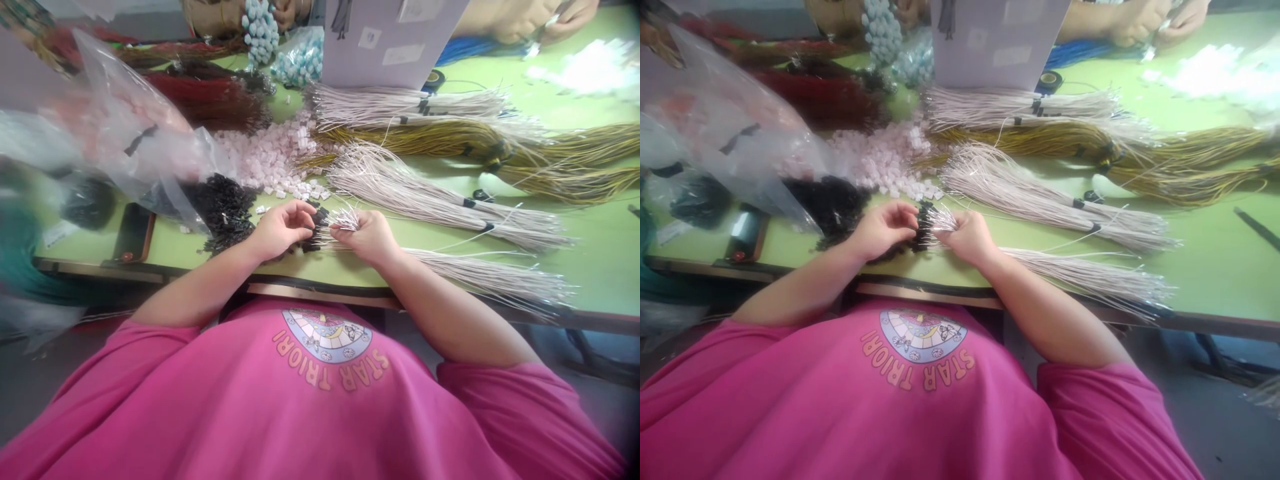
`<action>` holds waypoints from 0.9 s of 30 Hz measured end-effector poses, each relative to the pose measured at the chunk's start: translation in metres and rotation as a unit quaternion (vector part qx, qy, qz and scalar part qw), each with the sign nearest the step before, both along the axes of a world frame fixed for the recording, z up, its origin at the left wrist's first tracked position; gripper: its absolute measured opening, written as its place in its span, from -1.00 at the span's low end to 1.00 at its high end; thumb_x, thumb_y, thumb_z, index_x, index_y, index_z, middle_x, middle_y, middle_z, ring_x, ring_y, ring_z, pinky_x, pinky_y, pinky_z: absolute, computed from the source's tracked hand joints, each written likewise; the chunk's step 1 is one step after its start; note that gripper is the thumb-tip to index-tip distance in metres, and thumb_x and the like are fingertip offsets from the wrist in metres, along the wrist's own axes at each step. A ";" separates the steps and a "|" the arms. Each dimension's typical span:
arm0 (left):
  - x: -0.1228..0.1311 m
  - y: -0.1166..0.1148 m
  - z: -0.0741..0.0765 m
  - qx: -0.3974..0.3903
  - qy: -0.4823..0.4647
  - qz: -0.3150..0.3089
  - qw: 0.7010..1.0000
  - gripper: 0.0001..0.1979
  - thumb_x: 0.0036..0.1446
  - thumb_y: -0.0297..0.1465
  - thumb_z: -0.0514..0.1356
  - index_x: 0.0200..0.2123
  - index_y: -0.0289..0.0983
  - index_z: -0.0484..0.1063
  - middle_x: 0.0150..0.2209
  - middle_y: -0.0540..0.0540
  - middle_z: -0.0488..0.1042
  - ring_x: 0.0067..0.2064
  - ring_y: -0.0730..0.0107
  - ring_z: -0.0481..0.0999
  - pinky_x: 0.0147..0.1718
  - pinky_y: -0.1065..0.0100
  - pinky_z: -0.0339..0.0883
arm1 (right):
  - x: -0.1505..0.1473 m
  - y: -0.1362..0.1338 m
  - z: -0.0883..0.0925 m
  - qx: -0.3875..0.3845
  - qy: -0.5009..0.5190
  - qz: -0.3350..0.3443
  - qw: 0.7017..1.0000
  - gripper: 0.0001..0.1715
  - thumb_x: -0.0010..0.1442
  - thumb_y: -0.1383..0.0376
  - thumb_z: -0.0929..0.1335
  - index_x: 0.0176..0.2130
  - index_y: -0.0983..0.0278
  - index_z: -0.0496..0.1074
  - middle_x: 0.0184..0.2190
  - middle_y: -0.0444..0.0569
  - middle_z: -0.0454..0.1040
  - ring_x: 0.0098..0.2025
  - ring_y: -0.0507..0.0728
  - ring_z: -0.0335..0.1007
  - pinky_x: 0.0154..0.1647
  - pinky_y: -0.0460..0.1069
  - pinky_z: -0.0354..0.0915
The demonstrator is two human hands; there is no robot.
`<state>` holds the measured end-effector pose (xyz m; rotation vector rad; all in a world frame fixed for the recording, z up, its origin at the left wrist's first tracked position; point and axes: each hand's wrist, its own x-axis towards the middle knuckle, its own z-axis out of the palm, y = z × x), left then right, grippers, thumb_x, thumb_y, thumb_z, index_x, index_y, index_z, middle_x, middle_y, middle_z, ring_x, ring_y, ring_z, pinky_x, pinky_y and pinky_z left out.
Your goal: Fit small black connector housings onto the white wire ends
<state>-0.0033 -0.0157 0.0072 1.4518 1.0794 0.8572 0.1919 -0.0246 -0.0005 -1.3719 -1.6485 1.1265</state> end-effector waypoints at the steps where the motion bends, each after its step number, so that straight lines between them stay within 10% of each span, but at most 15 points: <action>1: 0.000 0.000 -0.001 -0.003 -0.011 -0.002 1.000 -0.65 -0.21 -0.52 0.28 -0.26 -0.30 0.37 -0.43 0.02 0.44 -0.38 0.51 0.43 -0.31 0.40 0.34 | 0.000 0.000 0.000 0.000 0.001 -0.002 1.000 -0.77 -0.10 0.21 0.35 -0.50 0.37 0.40 -0.60 -0.12 0.34 -0.54 -0.02 0.18 -0.49 -0.11 0.15; 27: 0.014 -0.004 -0.013 -0.008 -0.041 0.060 0.997 -0.63 -0.26 -0.49 0.32 -0.32 -0.30 0.29 -0.44 0.02 0.48 -0.37 0.49 0.48 -0.30 0.38 0.37 | -0.001 -0.002 0.002 0.019 -0.005 -0.016 1.000 -0.85 -0.10 0.29 0.32 -0.51 0.36 0.41 -0.59 -0.12 0.35 -0.52 -0.01 0.20 -0.47 -0.11 0.17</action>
